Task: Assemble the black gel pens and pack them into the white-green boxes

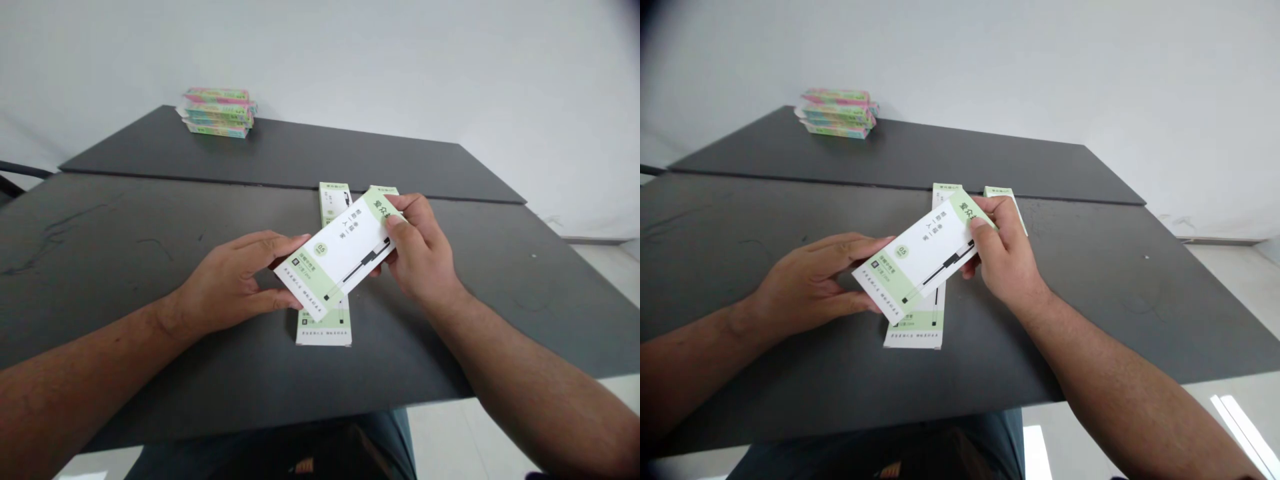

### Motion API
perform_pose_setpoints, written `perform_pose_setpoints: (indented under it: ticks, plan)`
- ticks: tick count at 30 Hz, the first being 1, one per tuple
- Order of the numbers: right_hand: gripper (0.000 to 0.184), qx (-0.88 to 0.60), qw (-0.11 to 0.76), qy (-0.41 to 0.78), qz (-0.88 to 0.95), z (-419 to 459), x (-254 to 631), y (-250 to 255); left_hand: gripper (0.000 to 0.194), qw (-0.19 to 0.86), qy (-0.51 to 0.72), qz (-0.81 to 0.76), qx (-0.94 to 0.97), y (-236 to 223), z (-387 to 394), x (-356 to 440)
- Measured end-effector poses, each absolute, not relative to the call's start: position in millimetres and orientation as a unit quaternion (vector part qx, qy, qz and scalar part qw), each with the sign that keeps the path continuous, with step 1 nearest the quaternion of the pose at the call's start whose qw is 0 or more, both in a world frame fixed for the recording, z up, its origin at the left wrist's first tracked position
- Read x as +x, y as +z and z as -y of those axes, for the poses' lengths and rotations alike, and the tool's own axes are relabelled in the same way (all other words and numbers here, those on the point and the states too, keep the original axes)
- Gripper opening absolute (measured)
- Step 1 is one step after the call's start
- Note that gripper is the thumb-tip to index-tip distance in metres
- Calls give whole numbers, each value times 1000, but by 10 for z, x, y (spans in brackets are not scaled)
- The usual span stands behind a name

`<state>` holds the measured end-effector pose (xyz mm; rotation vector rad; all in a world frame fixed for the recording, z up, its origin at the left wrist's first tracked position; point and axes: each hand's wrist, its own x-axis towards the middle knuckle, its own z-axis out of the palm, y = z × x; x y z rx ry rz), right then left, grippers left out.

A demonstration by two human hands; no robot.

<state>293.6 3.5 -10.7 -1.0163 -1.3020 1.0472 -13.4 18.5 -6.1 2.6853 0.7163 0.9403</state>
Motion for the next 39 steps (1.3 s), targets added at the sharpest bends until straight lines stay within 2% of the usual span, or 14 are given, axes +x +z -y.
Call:
perform_pose_setpoints:
  ticks: [5, 13, 18, 22, 25, 28, 31, 33, 35, 37, 39]
  plan:
    - [21, -438, 574, 440, 534, -79, 2920, -104, 52, 127, 339, -275, 890, -66, -171, -136]
    - [37, -433, 578, 469, 508, -93, 2856, -132, 26, 205, 436, -358, 799, -63, -121, -79]
    - [45, -408, 564, 531, 483, -72, 2826, -110, 34, 393, 479, -332, 712, -49, -167, -7]
    - [54, -361, 556, 568, 487, -35, 2810, -78, 56, 515, 479, -215, 678, -126, -235, -3]
    - [57, -332, 549, 589, 492, 4, 2777, -75, 69, 580, 450, -182, 654, -197, -253, -6]
    - [52, -330, 530, 589, 513, 27, 2750, -118, 70, 599, 446, -199, 634, -214, -230, 16]
    - [51, -351, 518, 560, 543, 10, 2762, -196, 43, 546, 422, -253, 678, -143, -158, 38]
    - [58, -367, 520, 537, 554, -11, 2784, -237, 32, 444, 411, -306, 735, -73, -97, 32]
    - [66, -375, 529, 525, 551, -19, 2804, -247, 38, 288, 412, -327, 800, -19, -51, 9]
    - [70, -368, 539, 536, 536, -4, 2813, -219, 53, 147, 408, -303, 849, 5, -34, -21]
    - [72, -347, 547, 565, 511, 31, 2810, -165, 64, 78, 389, -264, 879, 5, -46, -46]
